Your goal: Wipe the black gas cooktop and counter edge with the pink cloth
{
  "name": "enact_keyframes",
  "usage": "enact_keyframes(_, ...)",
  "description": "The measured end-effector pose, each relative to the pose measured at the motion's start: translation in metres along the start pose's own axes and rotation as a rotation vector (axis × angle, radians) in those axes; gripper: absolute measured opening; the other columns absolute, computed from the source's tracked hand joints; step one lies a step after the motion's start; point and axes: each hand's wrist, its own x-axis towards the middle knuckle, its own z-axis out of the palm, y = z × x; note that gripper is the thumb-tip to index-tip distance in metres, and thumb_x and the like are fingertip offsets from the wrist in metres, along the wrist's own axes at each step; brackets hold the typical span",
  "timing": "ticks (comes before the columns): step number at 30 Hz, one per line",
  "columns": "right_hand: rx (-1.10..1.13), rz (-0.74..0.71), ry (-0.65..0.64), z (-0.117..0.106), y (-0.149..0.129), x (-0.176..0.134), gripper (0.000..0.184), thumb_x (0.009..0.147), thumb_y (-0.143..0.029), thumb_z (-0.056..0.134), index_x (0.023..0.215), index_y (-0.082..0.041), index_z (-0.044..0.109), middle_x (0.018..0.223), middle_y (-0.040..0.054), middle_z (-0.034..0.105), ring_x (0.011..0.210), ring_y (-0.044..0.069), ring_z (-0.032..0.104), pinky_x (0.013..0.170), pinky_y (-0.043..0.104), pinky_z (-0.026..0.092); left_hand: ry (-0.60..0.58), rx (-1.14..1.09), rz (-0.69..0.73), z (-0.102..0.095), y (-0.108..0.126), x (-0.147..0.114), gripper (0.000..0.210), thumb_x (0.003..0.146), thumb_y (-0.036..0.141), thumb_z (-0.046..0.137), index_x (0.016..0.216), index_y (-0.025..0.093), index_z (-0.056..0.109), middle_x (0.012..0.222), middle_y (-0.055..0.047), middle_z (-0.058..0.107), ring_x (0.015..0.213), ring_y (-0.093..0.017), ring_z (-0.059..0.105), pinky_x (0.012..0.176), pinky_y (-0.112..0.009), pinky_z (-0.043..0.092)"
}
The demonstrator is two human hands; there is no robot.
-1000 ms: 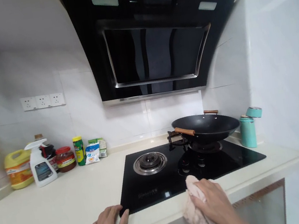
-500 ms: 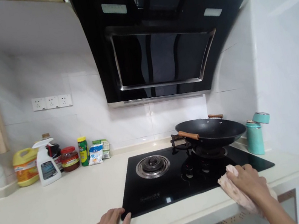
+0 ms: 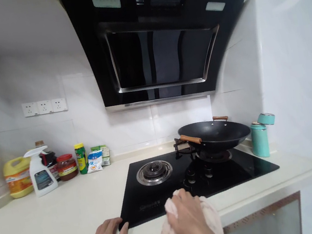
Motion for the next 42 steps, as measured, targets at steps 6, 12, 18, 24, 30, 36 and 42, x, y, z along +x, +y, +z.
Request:
enact_keyframes(6,0.205,-0.29,-0.025,0.023,-0.03,-0.013,0.026,0.088,-0.037,0.061,0.111,-0.027,0.067,0.138,0.0072,0.057,0.13,0.032,0.048,0.112,0.057,0.03,0.007,0.008,0.002,0.001,-0.003,0.003,0.042,0.09,0.056,0.044,0.106,0.028,0.07,0.118,-0.005,0.074,0.114,-0.027,0.066,0.094,-0.041,0.048)
enact_keyframes(12,0.266,-0.213,0.08,0.01,0.003,-0.021,0.027,0.086,-0.039,0.066,0.11,-0.029,0.067,0.121,0.0049,0.062,0.109,0.028,0.055,0.097,0.044,0.04,-0.028,0.03,0.009,-0.002,-0.004,0.004,0.044,0.091,0.055,0.041,0.11,0.027,0.07,0.122,-0.007,0.073,0.118,-0.027,0.065,0.096,-0.042,0.047)
enact_keyframes(18,0.081,-0.053,0.126,-0.015,0.08,-0.009,0.03,0.093,-0.044,0.054,0.11,-0.026,0.07,0.106,0.0061,0.064,0.096,0.024,0.059,0.089,0.037,0.04,-0.065,0.033,0.004,-0.003,-0.004,0.004,0.048,0.092,0.057,0.038,0.113,0.027,0.069,0.125,-0.007,0.072,0.12,-0.028,0.063,0.097,-0.043,0.046)
enact_keyframes(24,-0.112,0.225,0.144,-0.059,0.196,0.003,0.04,0.096,-0.047,0.04,0.115,-0.023,0.066,0.106,0.0078,0.066,0.1,0.025,0.062,0.085,0.036,0.04,-0.038,0.023,0.008,-0.002,-0.001,0.004,0.048,0.091,0.058,0.039,0.111,0.028,0.07,0.123,-0.006,0.072,0.119,-0.028,0.064,0.096,-0.042,0.046)
enact_keyframes(30,-0.251,0.528,0.318,-0.085,0.268,0.001,0.053,0.095,-0.057,0.036,0.12,-0.022,0.068,0.116,0.0142,0.065,0.106,0.032,0.061,0.088,0.045,0.042,-0.029,0.009,0.0,-0.004,0.002,0.003,0.046,0.091,0.057,0.04,0.109,0.028,0.07,0.122,-0.006,0.073,0.119,-0.028,0.063,0.095,-0.042,0.045)
enact_keyframes(36,-0.222,0.547,0.616,-0.044,0.266,-0.015,0.067,0.093,-0.065,0.031,0.111,-0.014,0.071,0.112,0.0201,0.065,0.105,0.037,0.058,0.093,0.052,0.044,-0.055,0.027,-0.017,-0.005,0.006,0.005,0.051,0.09,0.058,0.037,0.112,0.025,0.069,0.124,-0.008,0.072,0.12,-0.03,0.063,0.098,-0.045,0.045)
enact_keyframes(42,0.062,0.236,1.049,0.028,0.202,-0.035,0.062,0.093,-0.063,0.043,0.125,-0.011,0.055,0.123,0.0233,0.054,0.124,0.039,0.05,0.102,0.057,0.043,-0.071,0.024,-0.025,-0.007,0.009,0.007,0.056,0.088,0.06,0.035,0.112,0.024,0.069,0.125,-0.01,0.072,0.12,-0.032,0.063,0.097,-0.046,0.046)
